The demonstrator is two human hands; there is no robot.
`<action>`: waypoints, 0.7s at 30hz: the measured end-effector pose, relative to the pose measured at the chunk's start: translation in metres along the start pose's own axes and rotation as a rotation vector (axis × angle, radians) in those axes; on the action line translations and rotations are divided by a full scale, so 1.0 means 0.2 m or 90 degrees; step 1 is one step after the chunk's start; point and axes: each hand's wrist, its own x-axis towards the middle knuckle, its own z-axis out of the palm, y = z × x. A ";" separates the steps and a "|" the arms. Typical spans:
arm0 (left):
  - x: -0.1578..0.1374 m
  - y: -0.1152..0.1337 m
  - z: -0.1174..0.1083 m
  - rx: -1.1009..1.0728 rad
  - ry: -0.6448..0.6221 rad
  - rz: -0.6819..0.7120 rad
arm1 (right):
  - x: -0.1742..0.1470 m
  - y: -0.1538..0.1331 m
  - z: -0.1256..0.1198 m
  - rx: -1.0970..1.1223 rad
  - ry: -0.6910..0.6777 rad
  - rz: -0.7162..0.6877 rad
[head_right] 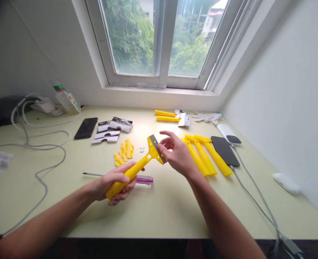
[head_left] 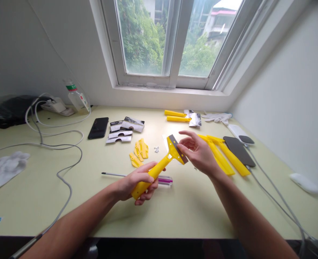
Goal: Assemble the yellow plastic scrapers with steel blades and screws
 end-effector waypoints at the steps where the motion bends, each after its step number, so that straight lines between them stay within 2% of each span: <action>1: 0.00 0.00 0.00 -0.004 -0.004 0.000 | 0.00 0.00 0.00 0.007 -0.003 0.005; 9: 0.00 0.01 -0.01 -0.032 -0.027 0.020 | 0.00 0.00 -0.03 0.045 -0.026 0.029; 15: 0.00 0.01 -0.01 -0.037 -0.027 0.023 | 0.00 0.01 -0.03 0.006 -0.110 0.058; 21: 0.00 0.00 -0.01 -0.037 -0.024 0.023 | 0.01 0.03 -0.02 0.014 -0.120 0.063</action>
